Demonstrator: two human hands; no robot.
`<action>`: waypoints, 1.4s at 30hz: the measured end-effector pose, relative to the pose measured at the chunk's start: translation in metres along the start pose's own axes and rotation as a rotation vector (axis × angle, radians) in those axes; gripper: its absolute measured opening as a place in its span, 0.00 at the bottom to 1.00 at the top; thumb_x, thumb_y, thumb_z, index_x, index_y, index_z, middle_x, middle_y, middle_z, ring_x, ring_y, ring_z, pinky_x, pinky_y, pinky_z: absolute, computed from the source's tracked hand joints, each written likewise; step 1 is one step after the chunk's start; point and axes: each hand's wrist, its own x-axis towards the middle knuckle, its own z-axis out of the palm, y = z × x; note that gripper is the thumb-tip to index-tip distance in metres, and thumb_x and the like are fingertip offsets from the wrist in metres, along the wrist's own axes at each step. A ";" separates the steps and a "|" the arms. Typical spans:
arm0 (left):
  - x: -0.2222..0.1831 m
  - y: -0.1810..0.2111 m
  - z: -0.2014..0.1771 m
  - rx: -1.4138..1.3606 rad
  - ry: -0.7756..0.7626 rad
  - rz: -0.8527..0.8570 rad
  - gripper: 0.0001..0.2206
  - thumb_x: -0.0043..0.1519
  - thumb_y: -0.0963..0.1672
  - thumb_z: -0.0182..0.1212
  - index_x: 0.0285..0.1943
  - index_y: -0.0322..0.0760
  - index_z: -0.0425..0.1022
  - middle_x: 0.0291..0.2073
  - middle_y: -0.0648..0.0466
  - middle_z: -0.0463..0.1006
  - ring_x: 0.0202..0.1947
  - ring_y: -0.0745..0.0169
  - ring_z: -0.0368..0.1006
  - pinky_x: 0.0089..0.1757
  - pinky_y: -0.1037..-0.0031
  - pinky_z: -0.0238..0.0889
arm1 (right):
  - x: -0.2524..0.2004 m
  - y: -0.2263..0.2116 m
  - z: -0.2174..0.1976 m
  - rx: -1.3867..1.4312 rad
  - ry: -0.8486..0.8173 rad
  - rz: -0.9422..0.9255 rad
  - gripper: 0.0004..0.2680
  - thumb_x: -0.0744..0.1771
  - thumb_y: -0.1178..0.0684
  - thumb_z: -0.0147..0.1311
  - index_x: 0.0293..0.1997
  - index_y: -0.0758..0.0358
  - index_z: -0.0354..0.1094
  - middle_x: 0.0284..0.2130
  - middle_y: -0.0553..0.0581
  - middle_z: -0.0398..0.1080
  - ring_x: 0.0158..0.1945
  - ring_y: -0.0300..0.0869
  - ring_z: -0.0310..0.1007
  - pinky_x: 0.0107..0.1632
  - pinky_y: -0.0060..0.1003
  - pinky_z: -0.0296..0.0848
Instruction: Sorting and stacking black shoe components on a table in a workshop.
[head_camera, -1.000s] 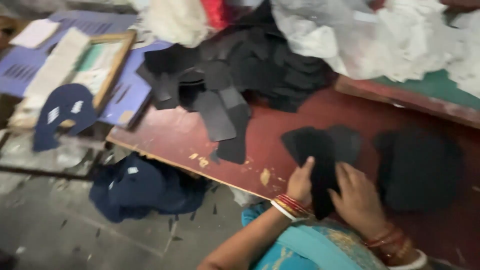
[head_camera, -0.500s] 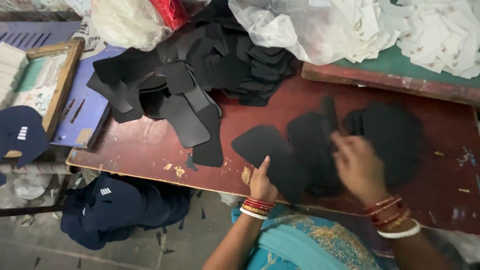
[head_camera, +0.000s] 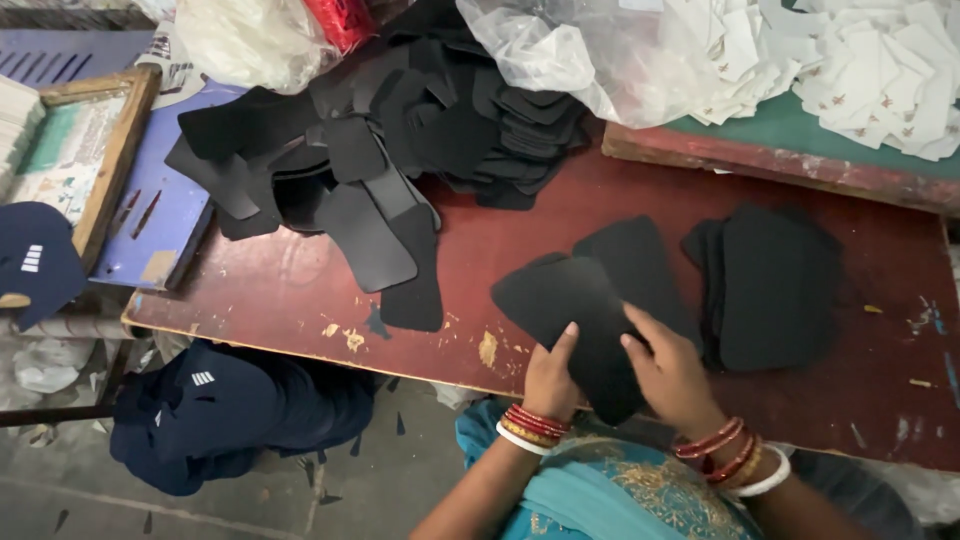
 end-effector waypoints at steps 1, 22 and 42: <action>0.000 -0.001 0.000 0.000 -0.001 0.001 0.20 0.67 0.45 0.54 0.65 0.26 0.69 0.59 0.44 0.76 0.56 0.54 0.73 0.57 0.66 0.64 | 0.000 0.009 -0.008 0.000 0.000 -0.001 0.17 0.69 0.53 0.52 0.66 0.66 0.65 0.55 0.67 0.74 0.55 0.54 0.78 0.53 0.44 0.76; 0.026 0.016 -0.040 0.155 -0.092 -0.008 0.21 0.64 0.45 0.57 0.68 0.40 0.67 0.52 0.57 0.77 0.46 0.67 0.75 0.46 0.72 0.73 | 0.006 0.076 -0.082 -0.021 0.006 0.372 0.22 0.68 0.42 0.59 0.61 0.71 0.67 0.53 0.67 0.71 0.55 0.52 0.71 0.56 0.47 0.67; 0.200 0.176 -0.250 1.176 0.950 0.146 0.36 0.48 0.45 0.73 0.67 0.29 0.65 0.46 0.40 0.81 0.47 0.42 0.79 0.50 0.58 0.71 | 0.069 -0.016 -0.039 -0.342 -0.113 0.314 0.19 0.66 0.49 0.57 0.65 0.53 0.67 0.60 0.61 0.67 0.55 0.48 0.73 0.51 0.46 0.75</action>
